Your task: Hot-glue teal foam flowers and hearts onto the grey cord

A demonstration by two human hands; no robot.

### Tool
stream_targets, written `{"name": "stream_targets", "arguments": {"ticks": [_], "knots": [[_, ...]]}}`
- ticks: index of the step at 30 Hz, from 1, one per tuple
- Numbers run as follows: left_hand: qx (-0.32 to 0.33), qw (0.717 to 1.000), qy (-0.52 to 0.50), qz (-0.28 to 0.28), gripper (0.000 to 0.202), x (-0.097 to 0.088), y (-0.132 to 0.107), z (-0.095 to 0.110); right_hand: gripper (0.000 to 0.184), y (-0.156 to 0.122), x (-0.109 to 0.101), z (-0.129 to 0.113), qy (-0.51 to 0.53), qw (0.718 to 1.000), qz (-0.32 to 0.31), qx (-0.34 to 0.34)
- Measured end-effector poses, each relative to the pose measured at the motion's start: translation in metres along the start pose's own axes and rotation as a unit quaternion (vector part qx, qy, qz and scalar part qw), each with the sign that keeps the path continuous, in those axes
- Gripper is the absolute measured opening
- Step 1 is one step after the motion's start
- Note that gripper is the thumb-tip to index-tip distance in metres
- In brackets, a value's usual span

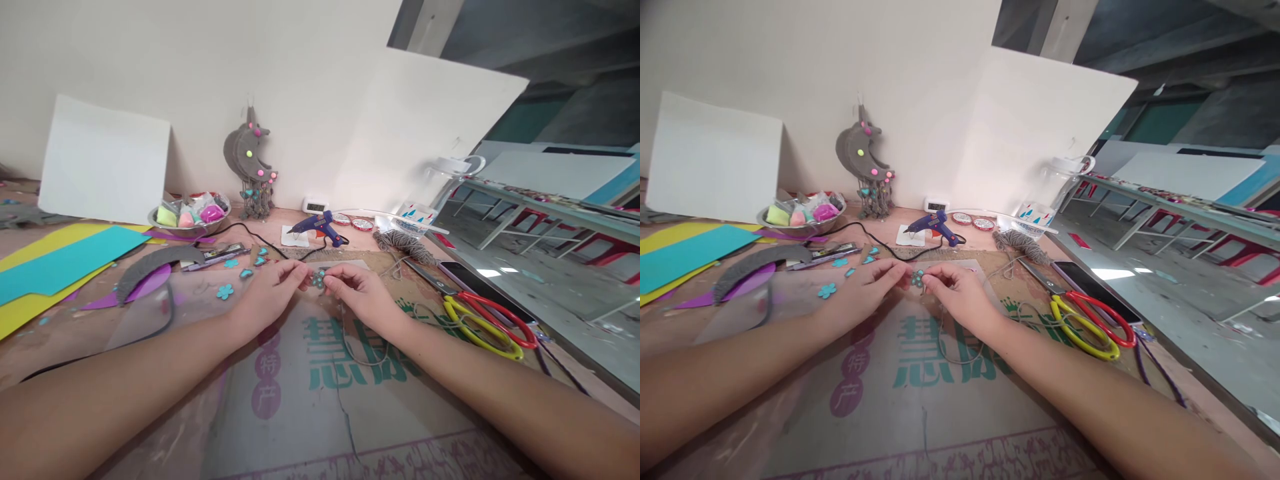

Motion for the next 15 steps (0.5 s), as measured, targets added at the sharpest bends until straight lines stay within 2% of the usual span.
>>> {"name": "stream_targets", "arguments": {"ticks": [5,9,12,15], "knots": [[-0.015,1.000,-0.002,-0.025,0.022,0.003,-0.001,0.001,0.021,0.000,-0.001,0.002,-0.021,1.000,-0.002,-0.009],[-0.028,1.000,-0.005,-0.011,0.020,0.002,-0.001,-0.002,0.023,0.008,-0.020,0.002,-0.054,0.997,0.054,-0.033],[-0.041,0.999,-0.029,-0.019,0.020,0.004,0.000,-0.005,0.021,0.017,-0.041,0.004,-0.168,0.981,0.071,-0.059],[-0.050,0.997,-0.044,-0.027,0.021,0.006,0.001,-0.009,0.024,0.023,-0.051,0.012,-0.306,0.946,0.001,-0.106]]}}
Point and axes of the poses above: each hand's wrist, its own y-axis towards the middle knuckle, its own x-axis out of the palm, z = x × y, the point moved 3 cm from there along y, towards the middle knuckle
